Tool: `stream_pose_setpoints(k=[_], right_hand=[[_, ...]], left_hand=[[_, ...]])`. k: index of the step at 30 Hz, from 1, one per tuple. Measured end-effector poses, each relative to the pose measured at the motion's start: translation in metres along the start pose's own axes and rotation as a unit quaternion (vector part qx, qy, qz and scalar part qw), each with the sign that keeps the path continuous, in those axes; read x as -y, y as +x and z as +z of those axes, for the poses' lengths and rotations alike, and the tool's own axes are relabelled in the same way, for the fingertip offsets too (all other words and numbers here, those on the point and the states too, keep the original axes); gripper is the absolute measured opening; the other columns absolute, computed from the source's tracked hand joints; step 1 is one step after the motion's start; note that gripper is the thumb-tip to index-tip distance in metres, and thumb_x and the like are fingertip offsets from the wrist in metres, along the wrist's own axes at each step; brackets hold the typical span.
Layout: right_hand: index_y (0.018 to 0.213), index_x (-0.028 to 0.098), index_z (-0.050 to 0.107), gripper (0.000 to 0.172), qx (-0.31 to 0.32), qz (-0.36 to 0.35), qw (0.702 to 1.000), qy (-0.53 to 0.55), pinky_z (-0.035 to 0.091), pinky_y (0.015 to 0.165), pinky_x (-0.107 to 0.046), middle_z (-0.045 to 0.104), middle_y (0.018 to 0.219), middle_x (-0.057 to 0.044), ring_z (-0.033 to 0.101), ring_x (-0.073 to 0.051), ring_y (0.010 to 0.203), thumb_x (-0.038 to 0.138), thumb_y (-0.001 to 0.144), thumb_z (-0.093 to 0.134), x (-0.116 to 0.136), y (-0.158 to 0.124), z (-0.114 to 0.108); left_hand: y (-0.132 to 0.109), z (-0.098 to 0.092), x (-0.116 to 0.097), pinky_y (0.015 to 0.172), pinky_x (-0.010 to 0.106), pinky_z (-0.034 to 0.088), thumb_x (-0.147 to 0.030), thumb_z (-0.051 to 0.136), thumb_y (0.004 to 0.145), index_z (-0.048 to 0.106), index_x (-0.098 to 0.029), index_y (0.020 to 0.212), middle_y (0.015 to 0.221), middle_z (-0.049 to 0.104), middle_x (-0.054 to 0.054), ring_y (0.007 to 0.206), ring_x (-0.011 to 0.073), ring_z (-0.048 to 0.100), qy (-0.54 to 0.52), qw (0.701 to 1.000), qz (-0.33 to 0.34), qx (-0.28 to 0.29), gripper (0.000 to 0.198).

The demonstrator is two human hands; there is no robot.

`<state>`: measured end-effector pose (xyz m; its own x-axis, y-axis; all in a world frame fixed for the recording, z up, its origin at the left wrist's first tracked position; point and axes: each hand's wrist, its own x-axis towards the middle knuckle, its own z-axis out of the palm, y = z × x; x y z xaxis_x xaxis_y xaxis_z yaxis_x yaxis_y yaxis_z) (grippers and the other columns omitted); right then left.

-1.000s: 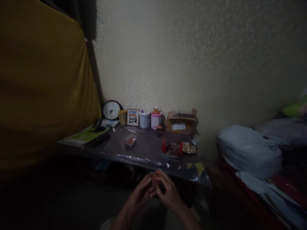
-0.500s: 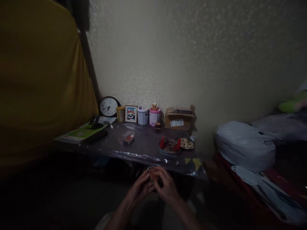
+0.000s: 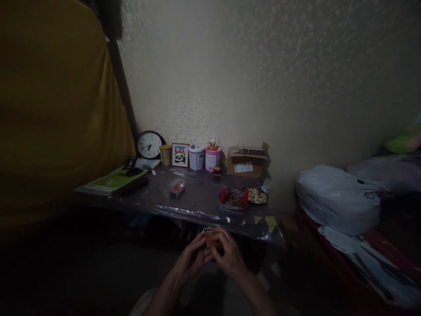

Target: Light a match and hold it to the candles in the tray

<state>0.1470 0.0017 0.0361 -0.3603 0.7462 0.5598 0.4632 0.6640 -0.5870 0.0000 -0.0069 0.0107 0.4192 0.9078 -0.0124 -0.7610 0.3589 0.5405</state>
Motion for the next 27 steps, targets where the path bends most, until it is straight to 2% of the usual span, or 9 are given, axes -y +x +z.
stream_pose_setpoints(k=[5, 7, 10, 13, 18, 24, 27], right_hand=[[0.088, 0.022, 0.058, 0.012, 0.027, 0.005, 0.998, 0.058, 0.043, 0.088, -0.030, 0.057, 0.109, -0.006, 0.053, -0.018, 0.104, 0.017, 0.078, 0.055, -0.002, 0.003, -0.006], [0.083, 0.021, 0.060, 0.008, 0.007, 0.033, 0.996, 0.081, 0.044, 0.084, -0.028, 0.061, 0.099, -0.005, 0.057, -0.018, 0.096, 0.021, 0.081, 0.052, -0.008, 0.006, -0.008], [0.080, 0.019, 0.060, 0.016, -0.027, 0.094, 0.990, 0.105, 0.046, 0.074, -0.026, 0.064, 0.081, -0.002, 0.061, -0.016, 0.078, 0.027, 0.085, 0.047, -0.021, 0.008, -0.008], [0.080, 0.019, 0.062, 0.016, -0.036, 0.100, 0.987, 0.123, 0.046, 0.073, -0.026, 0.064, 0.081, -0.002, 0.060, -0.016, 0.079, 0.029, 0.084, 0.050, -0.028, 0.009, -0.009], [0.077, 0.020, 0.065, 0.012, 0.009, 0.073, 0.991, 0.112, 0.045, 0.073, -0.025, 0.061, 0.081, -0.002, 0.059, -0.015, 0.079, 0.022, 0.081, 0.054, -0.022, 0.009, -0.014], [0.079, 0.022, 0.067, 0.013, 0.055, 0.080, 0.991, 0.096, 0.046, 0.069, -0.024, 0.059, 0.081, -0.001, 0.058, -0.013, 0.076, 0.017, 0.079, 0.055, -0.023, 0.006, -0.013], [0.078, 0.021, 0.067, 0.012, 0.067, 0.077, 0.992, 0.080, 0.045, 0.068, -0.024, 0.059, 0.079, -0.001, 0.058, -0.013, 0.075, 0.016, 0.078, 0.056, -0.025, 0.005, -0.013]], left_hand=[[0.001, -0.004, -0.003, 0.079, 0.029, 0.044, -0.018, 0.050, 0.081, 0.058, -0.019, 0.102, 0.097, 0.067, 0.005, 0.085, 0.0156, 0.063, -0.028, 1.000, -0.004, -0.006, 0.023], [0.001, -0.006, -0.003, 0.079, 0.029, 0.044, -0.020, 0.049, 0.082, 0.058, -0.019, 0.103, 0.097, 0.067, 0.006, 0.087, 0.0166, 0.062, -0.032, 0.999, -0.011, -0.003, 0.023], [0.001, -0.008, -0.002, 0.073, 0.028, 0.045, -0.022, 0.046, 0.083, 0.056, -0.016, 0.106, 0.094, 0.068, 0.010, 0.085, 0.0179, 0.063, -0.024, 0.999, -0.044, 0.000, 0.027], [0.001, -0.007, -0.001, 0.065, 0.026, 0.046, -0.023, 0.046, 0.082, 0.056, -0.011, 0.107, 0.089, 0.068, 0.013, 0.076, 0.0177, 0.064, -0.010, 0.996, -0.083, -0.005, 0.030], [0.001, -0.007, 0.000, 0.050, 0.023, 0.042, -0.022, 0.047, 0.078, 0.058, -0.010, 0.103, 0.085, 0.070, 0.011, 0.059, 0.0152, 0.063, -0.003, 0.996, -0.090, -0.005, 0.029], [0.002, -0.009, 0.001, 0.050, 0.023, 0.042, -0.021, 0.050, 0.074, 0.062, -0.010, 0.090, 0.075, 0.070, 0.008, 0.052, 0.0134, 0.061, 0.000, 0.994, -0.107, -0.035, 0.022], [0.002, -0.008, 0.000, 0.047, 0.022, 0.040, -0.020, 0.051, 0.074, 0.062, -0.009, 0.091, 0.074, 0.070, 0.008, 0.049, 0.0129, 0.060, 0.006, 0.993, -0.109, -0.037, 0.023]])
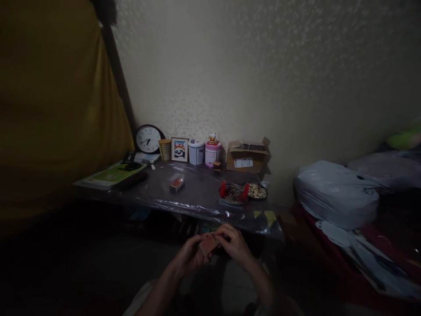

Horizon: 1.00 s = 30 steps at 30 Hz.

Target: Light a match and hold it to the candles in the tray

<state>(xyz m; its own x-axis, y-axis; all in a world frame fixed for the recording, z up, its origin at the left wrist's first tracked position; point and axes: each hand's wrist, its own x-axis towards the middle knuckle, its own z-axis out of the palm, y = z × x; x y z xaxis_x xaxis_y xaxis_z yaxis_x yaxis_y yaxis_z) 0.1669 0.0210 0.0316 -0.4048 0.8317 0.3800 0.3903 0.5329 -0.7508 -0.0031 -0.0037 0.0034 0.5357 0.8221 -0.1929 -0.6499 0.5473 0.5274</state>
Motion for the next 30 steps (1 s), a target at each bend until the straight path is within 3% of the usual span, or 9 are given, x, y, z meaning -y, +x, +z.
stream_pose_setpoints(k=[30], right_hand=[[0.072, 0.020, 0.061, 0.011, 0.045, -0.004, 0.997, -0.063, 0.041, 0.068, -0.022, 0.056, 0.077, 0.001, 0.056, -0.013, 0.074, 0.014, 0.079, 0.054, -0.009, -0.005, -0.003]], left_hand=[[0.006, -0.010, 0.004, 0.046, 0.021, 0.038, -0.024, 0.048, 0.075, 0.060, -0.009, 0.103, 0.079, 0.069, 0.009, 0.049, 0.0112, 0.059, 0.039, 0.999, -0.014, 0.018, 0.034]])
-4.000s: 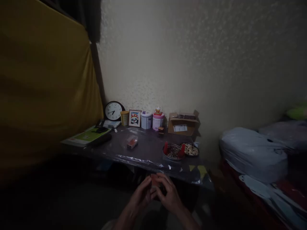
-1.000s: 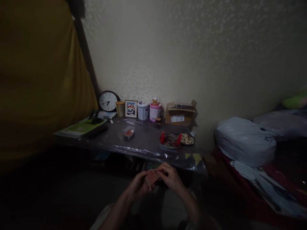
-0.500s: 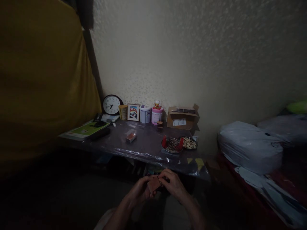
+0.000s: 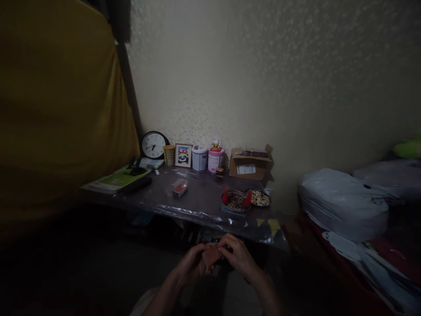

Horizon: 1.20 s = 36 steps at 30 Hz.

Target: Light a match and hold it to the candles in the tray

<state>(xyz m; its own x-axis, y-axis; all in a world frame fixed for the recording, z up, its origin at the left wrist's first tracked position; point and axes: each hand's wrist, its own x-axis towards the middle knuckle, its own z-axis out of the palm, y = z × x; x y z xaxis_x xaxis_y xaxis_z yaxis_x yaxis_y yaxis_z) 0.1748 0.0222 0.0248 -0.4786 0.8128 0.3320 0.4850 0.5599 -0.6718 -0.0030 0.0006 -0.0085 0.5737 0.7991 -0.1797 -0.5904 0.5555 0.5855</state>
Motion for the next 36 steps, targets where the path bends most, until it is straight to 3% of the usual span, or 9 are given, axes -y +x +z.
stream_pose_setpoints(k=[36], right_hand=[[0.078, 0.022, 0.058, 0.009, 0.054, -0.036, 0.997, -0.048, 0.040, 0.071, -0.023, 0.055, 0.082, 0.002, 0.054, -0.013, 0.079, 0.018, 0.084, 0.051, 0.0032, -0.0057, -0.0060]], left_hand=[[0.0010, -0.0033, 0.0020, 0.041, 0.020, 0.037, -0.024, 0.049, 0.073, 0.060, -0.009, 0.096, 0.071, 0.069, 0.008, 0.043, 0.0118, 0.058, 0.010, 0.999, -0.024, -0.030, 0.030]])
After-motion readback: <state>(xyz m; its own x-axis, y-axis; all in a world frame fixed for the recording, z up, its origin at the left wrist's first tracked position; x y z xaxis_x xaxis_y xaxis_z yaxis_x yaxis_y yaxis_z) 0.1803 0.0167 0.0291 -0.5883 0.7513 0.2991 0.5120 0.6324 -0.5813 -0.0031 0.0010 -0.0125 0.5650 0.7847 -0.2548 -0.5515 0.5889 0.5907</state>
